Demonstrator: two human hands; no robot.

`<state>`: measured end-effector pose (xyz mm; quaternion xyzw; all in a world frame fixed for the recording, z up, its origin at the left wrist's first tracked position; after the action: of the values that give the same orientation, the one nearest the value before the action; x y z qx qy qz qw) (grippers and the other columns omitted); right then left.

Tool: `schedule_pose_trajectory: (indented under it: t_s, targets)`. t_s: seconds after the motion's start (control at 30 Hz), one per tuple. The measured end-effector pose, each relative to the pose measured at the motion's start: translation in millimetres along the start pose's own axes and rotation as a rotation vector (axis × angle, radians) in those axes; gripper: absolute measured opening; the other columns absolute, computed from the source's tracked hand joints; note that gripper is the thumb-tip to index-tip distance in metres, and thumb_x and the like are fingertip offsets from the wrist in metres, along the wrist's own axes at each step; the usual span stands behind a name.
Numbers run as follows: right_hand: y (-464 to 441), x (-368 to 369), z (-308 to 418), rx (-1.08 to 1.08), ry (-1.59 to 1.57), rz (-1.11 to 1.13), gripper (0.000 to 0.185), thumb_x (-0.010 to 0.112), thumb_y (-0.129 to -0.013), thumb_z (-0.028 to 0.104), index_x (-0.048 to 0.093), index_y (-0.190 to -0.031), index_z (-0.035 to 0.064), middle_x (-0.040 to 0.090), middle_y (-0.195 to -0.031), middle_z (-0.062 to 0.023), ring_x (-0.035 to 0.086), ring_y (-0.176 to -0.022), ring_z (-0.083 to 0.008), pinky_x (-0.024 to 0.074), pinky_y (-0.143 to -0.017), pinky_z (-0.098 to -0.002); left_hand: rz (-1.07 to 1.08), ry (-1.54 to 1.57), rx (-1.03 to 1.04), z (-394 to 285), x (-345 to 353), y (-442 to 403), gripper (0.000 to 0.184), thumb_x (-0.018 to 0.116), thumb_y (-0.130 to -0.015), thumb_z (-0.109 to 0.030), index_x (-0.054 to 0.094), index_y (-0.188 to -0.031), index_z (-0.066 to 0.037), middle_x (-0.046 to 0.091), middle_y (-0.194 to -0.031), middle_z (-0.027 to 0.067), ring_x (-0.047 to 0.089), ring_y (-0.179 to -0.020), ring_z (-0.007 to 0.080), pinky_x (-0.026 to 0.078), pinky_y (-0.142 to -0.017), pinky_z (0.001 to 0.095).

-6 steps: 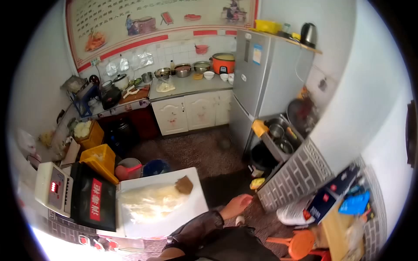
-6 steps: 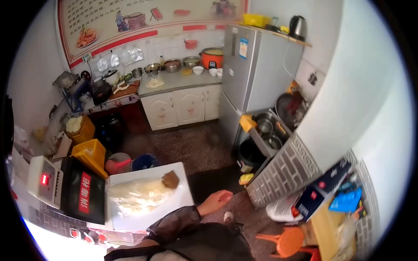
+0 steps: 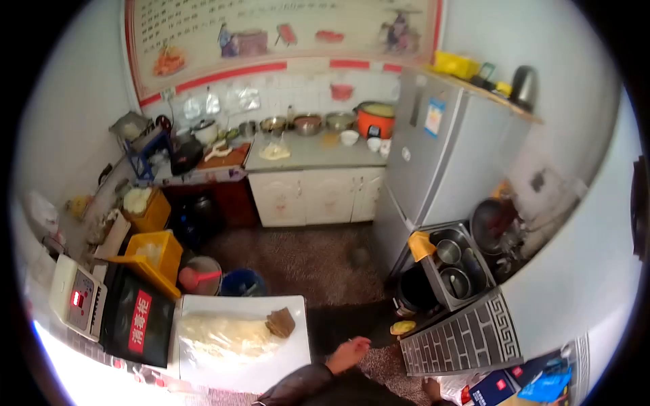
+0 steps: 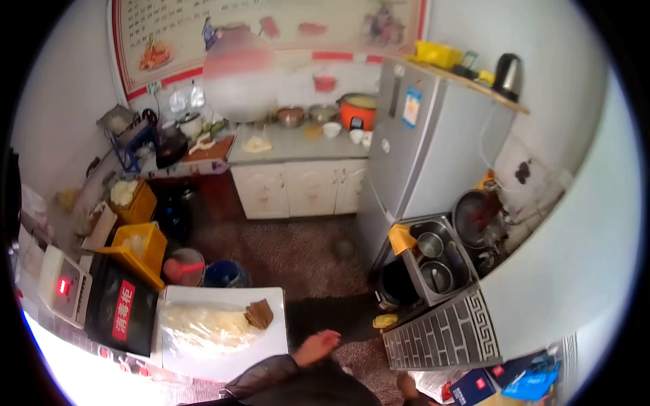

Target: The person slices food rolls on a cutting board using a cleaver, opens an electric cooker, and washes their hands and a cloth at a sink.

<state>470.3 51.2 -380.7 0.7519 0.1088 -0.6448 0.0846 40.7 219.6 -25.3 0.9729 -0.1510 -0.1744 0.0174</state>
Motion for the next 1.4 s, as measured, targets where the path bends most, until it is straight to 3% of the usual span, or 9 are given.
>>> schedule_pose_trajectory:
  t_s: [0.3, 0.37, 0.4, 0.53, 0.93, 1.0, 1.17, 1.23, 1.4]
  targets:
    - [-565, -244, -27, 0.099, -0.807, 0.050, 0.021, 0.058, -0.086, 0.018, 0.066, -0.100, 0.0041, 0.067, -0.091, -0.0198, 0.063, -0.087, -0.0388, 0.0514, -0.074, -0.0454, -0.704, 0.076, -0.359, 199, -205, -62, 0.023, 0.059, -0.091, -0.014, 0.063, -0.106, 0.003, 0.070, -0.089, 0.0163, 0.070, -0.083, 0.0220, 0.055, -0.073, 0.0340]
    - [-611, -210, -9, 0.064, -0.941, 0.098, 0.020, 0.057, -0.087, 0.012, 0.064, -0.102, 0.0013, 0.067, -0.079, -0.0172, 0.067, -0.071, -0.0281, 0.0526, -0.065, -0.0384, -0.642, -0.482, -0.212, 190, -232, -85, 0.025, 0.061, -0.090, -0.020, 0.064, -0.105, 0.001, 0.069, -0.092, 0.0178, 0.069, -0.086, 0.0265, 0.054, -0.075, 0.0370]
    - [-642, -203, 2, -0.074, -0.905, 0.092, 0.020, 0.056, -0.088, 0.011, 0.064, -0.102, 0.0002, 0.067, -0.077, -0.0150, 0.067, -0.068, -0.0236, 0.0524, -0.064, -0.0373, -0.685, -0.210, -0.340, 181, -257, -109, 0.025, 0.061, -0.090, -0.021, 0.064, -0.106, -0.001, 0.069, -0.094, 0.0179, 0.068, -0.089, 0.0285, 0.053, -0.077, 0.0384]
    - [-705, -172, 9, -0.160, -0.687, 0.623, 0.028, 0.061, -0.084, 0.028, 0.066, -0.102, 0.0060, 0.067, -0.093, -0.0212, 0.063, -0.091, -0.0412, 0.0508, -0.078, -0.0460, -0.731, -0.082, -0.308, 122, -361, -256, 0.026, 0.060, -0.092, -0.022, 0.062, -0.110, -0.004, 0.068, -0.098, 0.0157, 0.066, -0.091, 0.0276, 0.051, -0.078, 0.0364]
    - [-1110, -157, 179, -0.516, -0.613, 0.457, 0.028, 0.054, -0.090, 0.025, 0.067, -0.101, 0.0026, 0.065, -0.094, -0.0249, 0.060, -0.089, -0.0448, 0.0477, -0.075, -0.0500, -0.856, 0.047, -0.350, 209, -596, -493, 0.028, 0.058, -0.091, -0.024, 0.062, -0.110, -0.004, 0.067, -0.097, 0.0157, 0.066, -0.090, 0.0275, 0.051, -0.079, 0.0377]
    - [-1216, -193, 240, -0.382, -0.629, 0.425, 0.026, 0.054, -0.091, 0.023, 0.066, -0.101, 0.0025, 0.065, -0.093, -0.0243, 0.060, -0.088, -0.0450, 0.0472, -0.075, -0.0498, -1.031, -0.067, -0.458, 238, -657, -454, 0.027, 0.059, -0.090, -0.023, 0.063, -0.109, -0.003, 0.067, -0.097, 0.0160, 0.066, -0.090, 0.0282, 0.051, -0.079, 0.0379]
    - [-1366, -375, 453, -0.996, -0.649, 0.312, 0.022, 0.054, -0.092, 0.017, 0.065, -0.105, 0.0027, 0.065, -0.091, -0.0198, 0.062, -0.084, -0.0378, 0.0490, -0.074, -0.0436, -1.579, -0.197, -0.819, 263, -758, -244, 0.021, 0.060, -0.087, -0.018, 0.065, -0.097, -0.001, 0.066, -0.090, 0.0206, 0.065, -0.086, 0.0329, 0.051, -0.074, 0.0435]
    - [-1391, -411, 527, -1.119, -0.693, 0.256, 0.021, 0.057, -0.091, 0.016, 0.065, -0.106, 0.0026, 0.066, -0.090, -0.0173, 0.064, -0.081, -0.0346, 0.0499, -0.071, -0.0409, -1.848, -0.741, -0.882, 276, -788, -131, 0.024, 0.063, -0.083, -0.024, 0.065, -0.095, -0.003, 0.065, -0.085, 0.0214, 0.065, -0.081, 0.0378, 0.050, -0.071, 0.0458]
    - [-1403, -478, 665, -1.148, -0.865, 0.358, 0.020, 0.054, -0.092, 0.007, 0.062, -0.109, -0.0005, 0.065, -0.093, -0.0148, 0.065, -0.083, -0.0250, 0.0503, -0.072, -0.0319, -1.977, -0.905, -1.545, 334, -846, 134, 0.044, 0.066, -0.083, -0.031, 0.054, -0.109, 0.002, 0.059, -0.102, 0.0241, 0.057, -0.097, 0.0421, 0.047, -0.084, 0.0486]
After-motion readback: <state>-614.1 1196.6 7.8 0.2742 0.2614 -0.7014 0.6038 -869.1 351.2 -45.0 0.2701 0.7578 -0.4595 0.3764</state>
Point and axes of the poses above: each hand's wrist, its own y-axis away from the middle knuckle, its own x-axis out of the palm, z = x × y, the point moved 6 cm from there along -y, towards the middle knuckle
